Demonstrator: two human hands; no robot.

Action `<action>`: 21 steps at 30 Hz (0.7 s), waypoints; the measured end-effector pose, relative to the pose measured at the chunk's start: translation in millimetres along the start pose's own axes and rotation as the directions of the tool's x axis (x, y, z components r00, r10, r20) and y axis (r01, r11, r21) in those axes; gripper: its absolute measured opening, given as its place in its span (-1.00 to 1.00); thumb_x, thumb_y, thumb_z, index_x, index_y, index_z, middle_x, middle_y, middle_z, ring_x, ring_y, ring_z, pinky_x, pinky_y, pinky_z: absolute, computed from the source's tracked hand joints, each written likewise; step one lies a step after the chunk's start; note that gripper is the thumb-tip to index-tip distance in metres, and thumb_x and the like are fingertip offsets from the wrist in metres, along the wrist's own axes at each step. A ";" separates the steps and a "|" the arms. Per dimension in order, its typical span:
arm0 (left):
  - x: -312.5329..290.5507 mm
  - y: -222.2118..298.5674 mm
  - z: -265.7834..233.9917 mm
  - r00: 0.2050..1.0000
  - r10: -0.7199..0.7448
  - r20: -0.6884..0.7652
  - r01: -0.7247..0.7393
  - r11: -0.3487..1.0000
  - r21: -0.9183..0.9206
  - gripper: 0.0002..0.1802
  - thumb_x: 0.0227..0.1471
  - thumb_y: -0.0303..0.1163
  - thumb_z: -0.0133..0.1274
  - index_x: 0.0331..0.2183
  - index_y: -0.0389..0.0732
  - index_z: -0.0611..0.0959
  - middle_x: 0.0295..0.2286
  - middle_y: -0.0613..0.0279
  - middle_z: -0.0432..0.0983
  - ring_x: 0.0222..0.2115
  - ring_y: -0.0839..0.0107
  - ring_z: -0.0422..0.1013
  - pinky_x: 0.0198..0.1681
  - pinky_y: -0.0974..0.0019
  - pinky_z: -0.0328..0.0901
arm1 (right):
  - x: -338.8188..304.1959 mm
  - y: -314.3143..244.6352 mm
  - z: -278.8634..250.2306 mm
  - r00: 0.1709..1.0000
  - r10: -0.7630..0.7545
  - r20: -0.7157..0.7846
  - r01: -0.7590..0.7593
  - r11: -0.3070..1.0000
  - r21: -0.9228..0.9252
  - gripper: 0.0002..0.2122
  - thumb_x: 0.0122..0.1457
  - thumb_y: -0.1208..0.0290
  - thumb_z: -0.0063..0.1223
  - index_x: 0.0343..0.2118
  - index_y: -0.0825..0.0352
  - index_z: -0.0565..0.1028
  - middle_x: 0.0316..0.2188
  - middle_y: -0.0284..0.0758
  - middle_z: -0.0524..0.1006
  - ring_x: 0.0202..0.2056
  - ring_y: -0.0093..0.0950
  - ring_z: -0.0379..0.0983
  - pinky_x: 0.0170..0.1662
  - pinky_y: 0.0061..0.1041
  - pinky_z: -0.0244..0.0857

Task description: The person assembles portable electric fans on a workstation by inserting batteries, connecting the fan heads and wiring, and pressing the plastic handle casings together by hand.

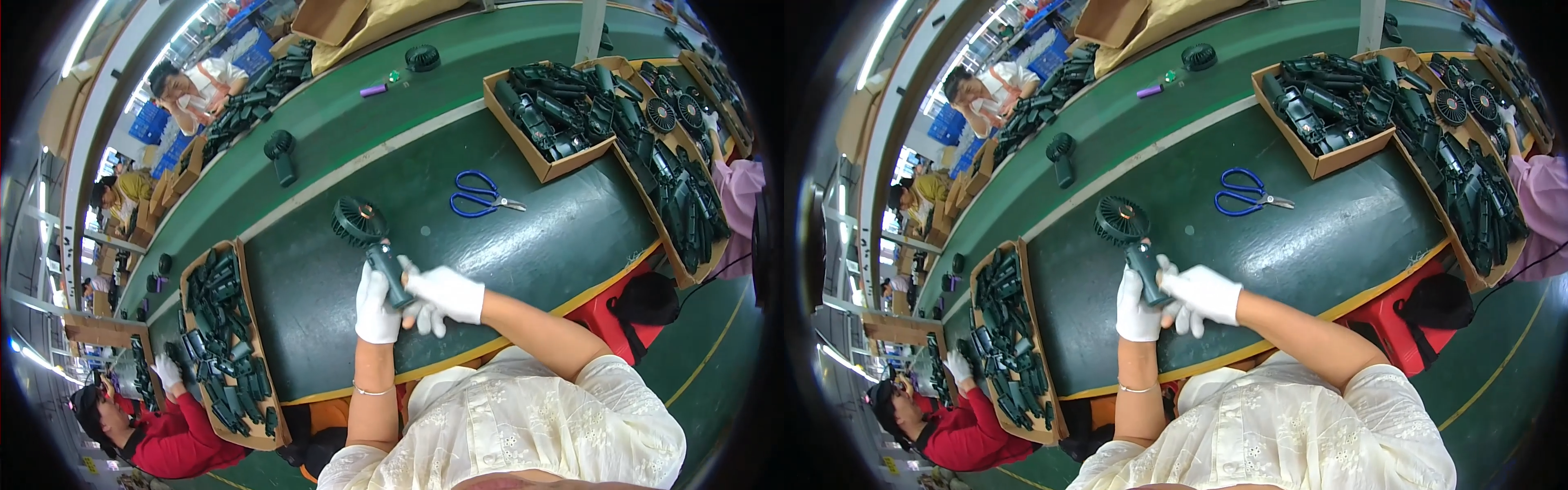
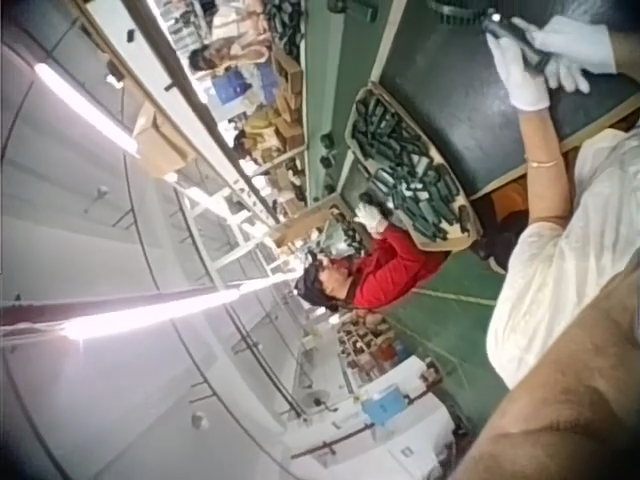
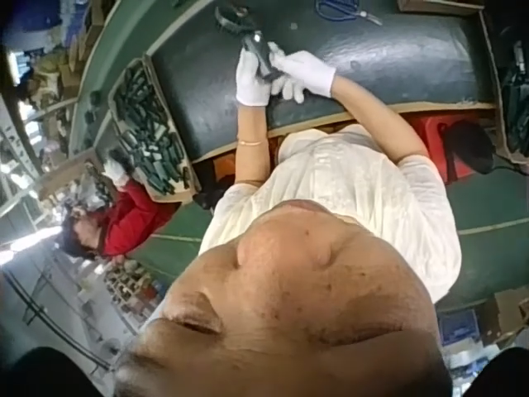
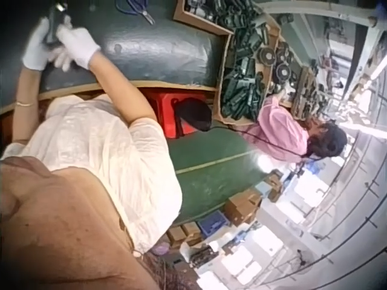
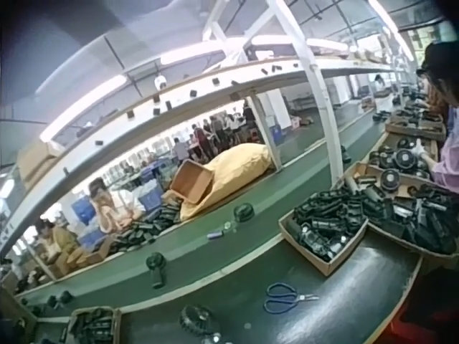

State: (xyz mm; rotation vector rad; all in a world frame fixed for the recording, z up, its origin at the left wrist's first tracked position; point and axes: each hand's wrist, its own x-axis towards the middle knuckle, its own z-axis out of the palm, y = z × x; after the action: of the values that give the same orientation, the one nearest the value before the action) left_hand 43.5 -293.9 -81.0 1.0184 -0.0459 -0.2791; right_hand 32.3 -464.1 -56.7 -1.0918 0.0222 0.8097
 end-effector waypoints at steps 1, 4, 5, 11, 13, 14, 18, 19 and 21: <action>3.3 -0.6 -6.3 0.994 -0.051 -0.099 0.048 0.998 -0.036 -0.42 0.24 0.02 -0.01 0.13 -0.14 0.38 -0.21 0.13 0.50 -0.25 0.26 0.46 -0.15 0.13 0.42 | 0.9 -1.0 4.9 0.999 0.052 -0.017 -0.053 0.991 -0.122 -0.54 0.34 0.03 -0.12 -0.22 0.46 0.50 -0.46 -0.21 0.58 -0.62 -0.50 0.48 -0.68 -0.58 0.34; 15.4 11.4 10.0 0.940 -0.056 -0.336 0.085 0.994 0.073 -0.61 0.25 -0.02 0.00 -0.10 -0.12 0.45 -0.43 0.27 0.41 -0.56 0.44 0.36 -0.58 0.34 0.27 | 0.9 10.4 10.3 0.994 -0.035 0.099 0.074 0.900 -0.430 -0.66 0.30 0.16 -0.09 -0.16 0.36 0.54 -0.42 -0.29 0.59 -0.60 -0.53 0.47 -0.61 -0.54 0.38; 19.6 18.8 13.3 0.919 -0.031 -0.393 0.121 0.971 0.206 -0.59 0.25 0.00 0.00 -0.10 -0.14 0.45 -0.45 0.28 0.40 -0.62 0.47 0.34 -0.67 0.41 0.20 | -0.5 9.3 10.7 0.992 -0.073 0.104 0.114 0.873 -0.474 -0.68 0.29 0.20 -0.09 -0.12 0.35 0.53 -0.39 -0.29 0.60 -0.59 -0.54 0.47 -0.58 -0.55 0.40; 94.8 50.8 12.3 0.938 -0.017 -0.347 0.218 0.808 0.547 -0.42 0.22 0.07 0.00 0.03 -0.20 0.43 -0.51 0.29 0.36 -0.72 0.55 0.27 -0.76 0.50 0.07 | 16.3 -3.9 8.1 0.985 0.030 0.170 0.076 0.807 -0.585 -0.70 0.28 0.25 -0.13 -0.21 0.39 0.53 -0.43 -0.31 0.58 -0.61 -0.50 0.49 -0.55 -0.51 0.39; 137.1 50.7 5.5 0.928 0.102 -0.360 0.193 0.692 0.696 -0.33 0.20 0.06 0.03 0.14 -0.22 0.37 -0.48 0.27 0.37 -0.69 0.56 0.29 -0.75 0.50 0.12 | 19.2 -7.6 5.6 0.985 0.055 0.166 0.063 0.777 -0.627 -0.72 0.26 0.26 -0.14 -0.21 0.35 0.54 -0.45 -0.31 0.59 -0.63 -0.48 0.49 -0.56 -0.49 0.38; 158.9 51.5 9.5 0.926 0.099 -0.364 0.190 0.712 0.676 -0.22 0.15 -0.01 0.13 0.23 -0.22 0.26 -0.26 0.18 0.39 -0.65 0.53 0.33 -0.71 0.47 0.22 | 18.5 -6.6 1.2 0.981 0.075 0.180 0.058 0.772 -0.633 -0.72 0.26 0.25 -0.14 -0.20 0.33 0.55 -0.46 -0.31 0.59 -0.64 -0.49 0.48 -0.57 -0.48 0.38; 238.7 48.2 -9.5 0.852 0.499 -0.156 -0.087 0.430 0.898 -0.16 0.07 -0.15 0.23 0.23 -0.31 0.24 0.15 -0.15 0.23 -0.12 0.13 0.43 -0.03 0.17 0.34 | 16.9 7.7 -3.4 0.966 0.014 0.259 0.125 0.851 -0.511 -0.72 0.23 0.24 -0.10 -0.14 0.29 0.55 -0.44 -0.33 0.58 -0.65 -0.51 0.45 -0.62 -0.47 0.36; 260.1 57.5 -33.8 0.782 0.624 0.020 -0.103 0.097 0.990 -0.18 0.05 -0.19 0.23 0.22 -0.33 0.27 0.20 -0.19 0.18 0.08 0.02 0.34 0.19 0.11 0.23 | 17.7 9.8 1.5 0.957 -0.041 0.287 0.172 0.876 -0.450 -0.72 0.23 0.25 -0.09 -0.14 0.29 0.54 -0.43 -0.33 0.58 -0.65 -0.50 0.45 -0.62 -0.46 0.36; 283.4 46.6 2.1 0.790 0.567 0.233 -0.124 -0.226 0.966 -0.19 0.01 -0.27 0.24 0.21 -0.35 0.30 0.19 -0.20 0.20 0.24 -0.05 0.11 0.35 0.09 -0.03 | 16.3 16.2 -12.8 0.956 -0.025 0.292 0.159 0.881 -0.446 -0.74 0.25 0.24 -0.09 -0.16 0.26 0.54 -0.42 -0.32 0.57 -0.61 -0.55 0.45 -0.58 -0.51 0.38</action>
State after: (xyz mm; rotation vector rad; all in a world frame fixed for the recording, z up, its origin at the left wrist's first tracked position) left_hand 325.9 -343.9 -66.4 2.6059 -0.3281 0.7138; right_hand 39.0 -461.5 -82.0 -1.4080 -0.4845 0.9001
